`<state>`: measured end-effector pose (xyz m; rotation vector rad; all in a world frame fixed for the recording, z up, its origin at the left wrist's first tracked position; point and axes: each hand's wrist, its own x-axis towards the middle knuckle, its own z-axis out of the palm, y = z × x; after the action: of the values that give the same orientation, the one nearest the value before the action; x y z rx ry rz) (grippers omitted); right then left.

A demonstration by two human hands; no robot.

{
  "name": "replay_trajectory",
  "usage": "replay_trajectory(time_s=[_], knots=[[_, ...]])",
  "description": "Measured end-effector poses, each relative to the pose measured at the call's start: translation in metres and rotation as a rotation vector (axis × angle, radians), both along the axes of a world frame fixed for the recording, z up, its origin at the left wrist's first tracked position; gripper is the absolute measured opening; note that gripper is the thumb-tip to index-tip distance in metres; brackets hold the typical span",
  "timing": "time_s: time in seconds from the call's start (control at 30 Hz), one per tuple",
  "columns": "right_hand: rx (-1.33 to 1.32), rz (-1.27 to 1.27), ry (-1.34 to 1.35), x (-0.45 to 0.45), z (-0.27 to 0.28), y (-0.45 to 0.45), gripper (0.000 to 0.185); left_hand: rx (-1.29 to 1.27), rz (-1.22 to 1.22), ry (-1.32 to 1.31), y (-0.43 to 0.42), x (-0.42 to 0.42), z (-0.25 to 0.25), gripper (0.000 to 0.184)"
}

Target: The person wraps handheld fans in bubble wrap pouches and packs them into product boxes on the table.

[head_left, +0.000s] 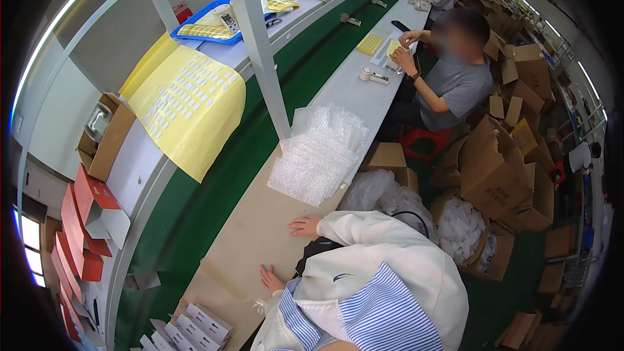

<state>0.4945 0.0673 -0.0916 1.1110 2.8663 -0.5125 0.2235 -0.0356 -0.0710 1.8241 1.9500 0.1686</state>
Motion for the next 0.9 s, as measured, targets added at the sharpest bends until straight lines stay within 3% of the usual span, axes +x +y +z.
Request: replay_trajectory(time_s=[0.9], knots=[[0.011, -0.012, 0.014, -0.001, 0.002, -0.002, 0.087, 0.079, -0.011, -0.024, -0.002, 0.000, 0.000, 0.059]])
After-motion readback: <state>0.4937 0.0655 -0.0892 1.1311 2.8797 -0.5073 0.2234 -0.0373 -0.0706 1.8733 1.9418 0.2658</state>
